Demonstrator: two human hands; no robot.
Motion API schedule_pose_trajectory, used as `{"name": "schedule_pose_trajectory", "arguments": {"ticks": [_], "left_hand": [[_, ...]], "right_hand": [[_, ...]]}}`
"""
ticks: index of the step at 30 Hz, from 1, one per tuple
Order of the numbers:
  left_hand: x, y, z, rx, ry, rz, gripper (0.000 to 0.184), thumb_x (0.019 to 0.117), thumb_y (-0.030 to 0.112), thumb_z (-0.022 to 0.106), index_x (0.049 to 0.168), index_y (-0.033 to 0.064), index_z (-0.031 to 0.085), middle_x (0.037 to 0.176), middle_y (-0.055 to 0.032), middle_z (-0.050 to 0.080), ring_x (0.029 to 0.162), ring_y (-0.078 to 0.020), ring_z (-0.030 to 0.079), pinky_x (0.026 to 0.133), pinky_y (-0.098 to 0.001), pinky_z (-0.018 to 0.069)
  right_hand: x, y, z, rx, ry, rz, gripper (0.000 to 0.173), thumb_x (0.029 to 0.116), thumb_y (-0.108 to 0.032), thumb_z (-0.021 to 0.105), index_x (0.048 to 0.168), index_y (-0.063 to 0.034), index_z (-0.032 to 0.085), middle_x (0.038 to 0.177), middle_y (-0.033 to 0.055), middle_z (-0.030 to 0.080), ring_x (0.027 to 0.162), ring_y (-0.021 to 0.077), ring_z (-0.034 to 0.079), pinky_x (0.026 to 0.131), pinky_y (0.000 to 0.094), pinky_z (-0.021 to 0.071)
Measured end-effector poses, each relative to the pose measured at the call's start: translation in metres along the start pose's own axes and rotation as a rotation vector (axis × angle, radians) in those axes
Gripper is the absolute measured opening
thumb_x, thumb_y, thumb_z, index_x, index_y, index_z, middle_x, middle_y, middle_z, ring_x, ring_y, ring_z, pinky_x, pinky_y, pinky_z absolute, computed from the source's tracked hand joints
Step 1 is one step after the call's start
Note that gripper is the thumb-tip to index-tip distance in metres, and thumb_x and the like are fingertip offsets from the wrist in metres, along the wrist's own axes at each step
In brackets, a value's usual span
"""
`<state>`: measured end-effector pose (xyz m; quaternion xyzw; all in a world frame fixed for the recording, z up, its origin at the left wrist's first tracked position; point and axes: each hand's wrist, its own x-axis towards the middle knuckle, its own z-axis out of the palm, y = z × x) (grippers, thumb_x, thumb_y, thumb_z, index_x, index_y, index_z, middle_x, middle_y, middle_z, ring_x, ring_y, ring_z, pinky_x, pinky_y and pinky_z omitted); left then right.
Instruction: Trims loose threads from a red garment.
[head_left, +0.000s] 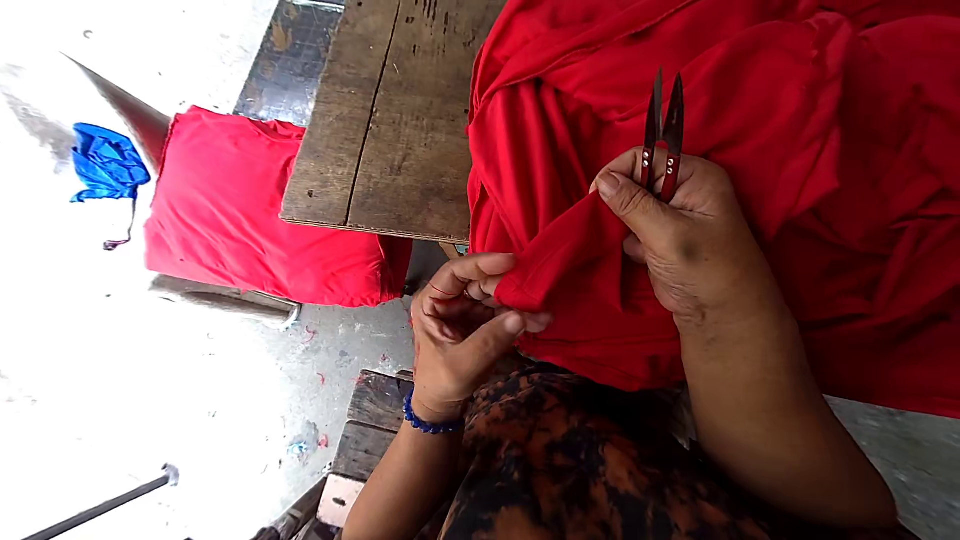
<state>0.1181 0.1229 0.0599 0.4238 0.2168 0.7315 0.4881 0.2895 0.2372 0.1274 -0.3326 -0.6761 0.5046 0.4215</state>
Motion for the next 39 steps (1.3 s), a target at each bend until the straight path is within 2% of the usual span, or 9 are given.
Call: {"name": "schedule_pose_trajectory", "arguments": {"ticks": [3,6,9,16,28,32,34,36,39], "left_hand": [[0.001,-0.003,0.013,0.003,0.067,0.0,0.023,0.0936,0.005,0.073,0.116,0.0082,0.073,0.094,-0.0052,0.077,0.079,-0.0138,0.076,0.073,-0.0308,0.0653],[-0.001,-0.005,0.022,0.024,0.109,0.001,0.015,0.0997,0.005,0.064,0.112,0.0055,0.073,0.095,-0.0076,0.077,0.079,-0.0159,0.076,0.07,-0.0317,0.0658],[-0.003,-0.002,0.026,0.069,0.119,-0.007,0.012,0.1045,0.01,0.058,0.112,0.0078,0.067,0.096,-0.0053,0.074,0.08,-0.0159,0.076,0.071,-0.0326,0.0661],[-0.006,0.007,0.035,0.11,0.158,-0.034,0.01,0.1071,0.016,0.054,0.108,0.0136,0.063,0.095,0.0005,0.07,0.084,-0.0123,0.074,0.076,-0.034,0.0658],[-0.011,0.006,0.04,0.207,0.097,0.029,0.012,0.1105,0.023,0.045,0.108,0.0174,0.056,0.1,-0.0007,0.071,0.092,-0.0162,0.075,0.081,-0.0388,0.0655],[-0.009,0.009,0.04,-0.024,0.173,-0.074,0.032,0.1081,0.046,0.037,0.111,0.0184,0.053,0.099,-0.0063,0.075,0.091,-0.0253,0.078,0.08,-0.0421,0.0658],[-0.008,0.011,0.039,-0.03,0.193,-0.06,0.017,0.106,0.035,0.053,0.114,0.0193,0.051,0.098,-0.0057,0.075,0.087,-0.0225,0.078,0.077,-0.0376,0.066],[-0.007,0.015,0.041,0.124,0.22,0.016,0.027,0.0986,0.007,0.067,0.114,0.0198,0.047,0.092,-0.0009,0.074,0.067,-0.0097,0.071,0.059,-0.0236,0.061],[0.002,0.029,0.049,0.442,0.092,0.263,0.026,0.0991,0.007,0.066,0.115,0.0198,0.049,0.086,0.0074,0.069,0.058,0.0025,0.06,0.048,-0.0127,0.051]], "right_hand": [[-0.004,-0.001,0.0,-0.092,-0.001,-0.079,0.009,0.1036,-0.009,0.056,0.098,-0.0107,0.063,0.074,-0.01,0.054,0.055,-0.0051,0.043,0.047,0.0097,0.0332],[-0.021,-0.014,-0.004,-0.369,0.01,-0.195,0.024,0.106,-0.022,0.053,0.12,-0.0056,0.061,0.102,0.0012,0.054,0.087,0.0032,0.054,0.069,0.0153,0.0445],[-0.042,-0.022,-0.008,-0.49,0.011,-0.311,0.03,0.1062,-0.028,0.051,0.118,-0.002,0.06,0.106,0.0027,0.05,0.095,0.0034,0.052,0.074,0.0136,0.043],[-0.087,-0.018,0.001,-0.757,0.021,-0.407,0.029,0.1032,-0.029,0.063,0.098,-0.0009,0.068,0.077,0.005,0.062,0.069,0.0085,0.058,0.06,0.0217,0.0451],[-0.086,-0.02,0.009,-0.99,0.111,-0.457,0.027,0.1049,-0.021,0.057,0.094,0.0005,0.07,0.072,0.0105,0.06,0.063,0.0219,0.058,0.054,0.0332,0.0411],[-0.086,-0.016,0.0,-0.759,0.12,-0.324,0.027,0.1067,-0.024,0.055,0.104,0.0006,0.066,0.077,0.004,0.06,0.067,0.0054,0.054,0.059,0.0191,0.0432],[-0.087,-0.013,-0.002,-0.393,-0.004,-0.223,0.021,0.1097,-0.024,0.049,0.107,-0.0046,0.057,0.078,-0.0051,0.056,0.063,-0.0051,0.051,0.057,0.0091,0.0438],[-0.087,-0.013,-0.001,0.096,-0.237,-0.055,0.024,0.1124,-0.033,0.039,0.106,-0.0139,0.052,0.081,-0.008,0.064,0.058,-0.006,0.055,0.052,0.0095,0.0466],[-0.077,-0.01,0.002,0.547,-0.443,0.122,0.037,0.1079,-0.049,0.04,0.103,-0.0163,0.057,0.073,-0.0064,0.062,0.057,-0.0003,0.061,0.053,0.0154,0.0538]]}}
